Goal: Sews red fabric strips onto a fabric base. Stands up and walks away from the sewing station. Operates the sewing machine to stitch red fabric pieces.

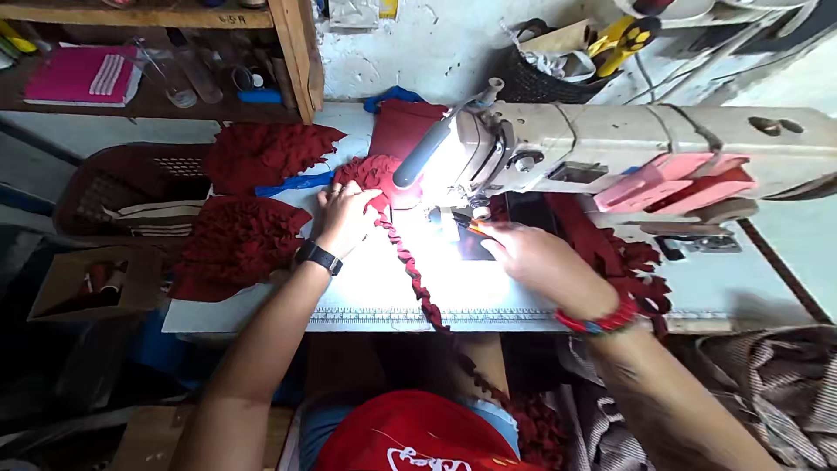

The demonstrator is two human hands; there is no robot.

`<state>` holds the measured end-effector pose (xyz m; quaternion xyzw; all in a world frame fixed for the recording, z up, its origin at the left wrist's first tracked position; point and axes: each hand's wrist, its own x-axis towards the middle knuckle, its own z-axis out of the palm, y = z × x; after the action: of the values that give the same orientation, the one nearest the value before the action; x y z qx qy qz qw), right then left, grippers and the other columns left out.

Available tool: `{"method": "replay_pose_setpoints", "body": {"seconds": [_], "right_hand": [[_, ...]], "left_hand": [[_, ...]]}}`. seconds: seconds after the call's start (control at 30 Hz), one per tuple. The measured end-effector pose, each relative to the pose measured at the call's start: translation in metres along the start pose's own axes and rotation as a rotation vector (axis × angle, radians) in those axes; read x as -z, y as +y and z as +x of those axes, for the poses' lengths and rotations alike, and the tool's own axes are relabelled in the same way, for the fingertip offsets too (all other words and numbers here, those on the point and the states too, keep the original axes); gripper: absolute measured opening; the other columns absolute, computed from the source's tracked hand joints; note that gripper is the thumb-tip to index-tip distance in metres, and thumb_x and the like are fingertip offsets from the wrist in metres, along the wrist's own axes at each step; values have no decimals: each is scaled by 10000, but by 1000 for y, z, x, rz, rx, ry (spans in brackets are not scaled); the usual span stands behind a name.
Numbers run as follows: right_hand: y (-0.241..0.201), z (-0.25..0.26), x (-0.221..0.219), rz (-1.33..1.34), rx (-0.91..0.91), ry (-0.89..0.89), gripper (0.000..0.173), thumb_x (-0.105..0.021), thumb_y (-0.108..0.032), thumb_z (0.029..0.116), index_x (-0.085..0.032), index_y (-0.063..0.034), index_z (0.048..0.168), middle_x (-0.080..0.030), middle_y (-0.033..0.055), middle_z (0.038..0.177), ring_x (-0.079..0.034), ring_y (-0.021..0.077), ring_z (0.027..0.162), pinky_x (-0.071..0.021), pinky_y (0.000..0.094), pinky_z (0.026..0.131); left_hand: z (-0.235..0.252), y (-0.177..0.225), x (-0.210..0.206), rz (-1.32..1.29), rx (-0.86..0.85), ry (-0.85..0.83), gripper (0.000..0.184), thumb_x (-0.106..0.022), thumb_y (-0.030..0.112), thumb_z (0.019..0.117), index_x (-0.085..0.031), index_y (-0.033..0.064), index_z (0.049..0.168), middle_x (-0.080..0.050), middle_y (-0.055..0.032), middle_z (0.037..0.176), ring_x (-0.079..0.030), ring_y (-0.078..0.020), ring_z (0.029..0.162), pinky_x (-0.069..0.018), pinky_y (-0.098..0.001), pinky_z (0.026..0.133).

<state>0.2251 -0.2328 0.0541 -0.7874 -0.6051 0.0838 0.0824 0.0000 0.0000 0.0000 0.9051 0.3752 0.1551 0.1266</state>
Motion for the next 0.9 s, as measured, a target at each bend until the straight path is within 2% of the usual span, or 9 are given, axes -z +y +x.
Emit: {"method": "replay_pose_setpoints", "body": {"seconds": [0.07,0.13,0.2,0.37,0.5,0.57,0.67,0.8,0.9], "right_hand": [[-1,22,-28,-92,-5,122,293,-592,-167,1039,-675,-16,1275,-696,235,1175,-696,435,1047,-559,635,848],[2,32,-46,-118,28,255,188,-625,-130,1003,-741,-13,1093,-711,219,1072,-698,418,1025,-573,610,812],[1,34,-51,-137,36,301,151,-620,-108,985,-750,-34,997,-704,196,1055,-673,408,1065,-567,599,822],[-36,15,-42,81,8,146,237,-543,-155,1054,-725,-28,1138,-692,185,1060,-690,360,992,-558,576,856],[-66,26,-63,76,127,198,336,-539,-180,1048,-646,-31,1330,-684,206,1128,-697,360,990,-580,538,827],[-77,40,-73,16,185,246,316,-495,-185,1067,-655,-9,1274,-690,204,1112,-702,358,979,-583,528,802],[-89,59,-75,14,258,273,310,-504,-138,1047,-640,-9,1293,-672,191,1239,-648,351,1158,-486,569,998],[-96,69,-64,-14,244,227,237,-588,-90,986,-652,-4,1198,-688,198,1056,-694,367,959,-548,580,818],[-93,69,-63,0,233,193,260,-581,-86,989,-645,-7,1229,-692,204,1076,-691,380,986,-528,612,858]], "left_hand": [[-1,-1,-9,41,20,42,390,-497,397,1009,-684,364,1350,-664,-54,1201,-561,-280,1197,-349,-586,1034],[-1,-2,-12,83,54,73,451,-441,610,1018,-715,374,1287,-673,-30,1169,-576,-253,1178,-356,-575,1042],[-2,-3,-12,95,61,67,465,-490,651,977,-720,370,1268,-675,-31,1159,-579,-257,1175,-364,-573,1038],[-10,-5,-3,51,32,-13,488,-545,548,975,-664,306,1382,-657,-65,1192,-562,-285,1193,-384,-570,990],[-10,-4,0,43,38,-62,501,-555,541,976,-649,292,1401,-649,-75,1228,-552,-291,1225,-383,-583,1003],[-10,-5,-1,39,31,-52,506,-561,545,969,-657,287,1393,-651,-69,1216,-557,-288,1210,-386,-577,994],[-11,-8,-1,52,21,-63,512,-553,561,968,-649,299,1398,-646,-56,1227,-553,-278,1209,-393,-560,987],[-10,-10,-1,16,5,-73,508,-565,554,961,-653,300,1393,-648,-51,1248,-539,-285,1247,-387,-583,1000],[-8,-11,0,-2,1,-91,508,-573,544,958,-653,299,1396,-651,-48,1252,-535,-280,1248,-368,-586,1011]]}}
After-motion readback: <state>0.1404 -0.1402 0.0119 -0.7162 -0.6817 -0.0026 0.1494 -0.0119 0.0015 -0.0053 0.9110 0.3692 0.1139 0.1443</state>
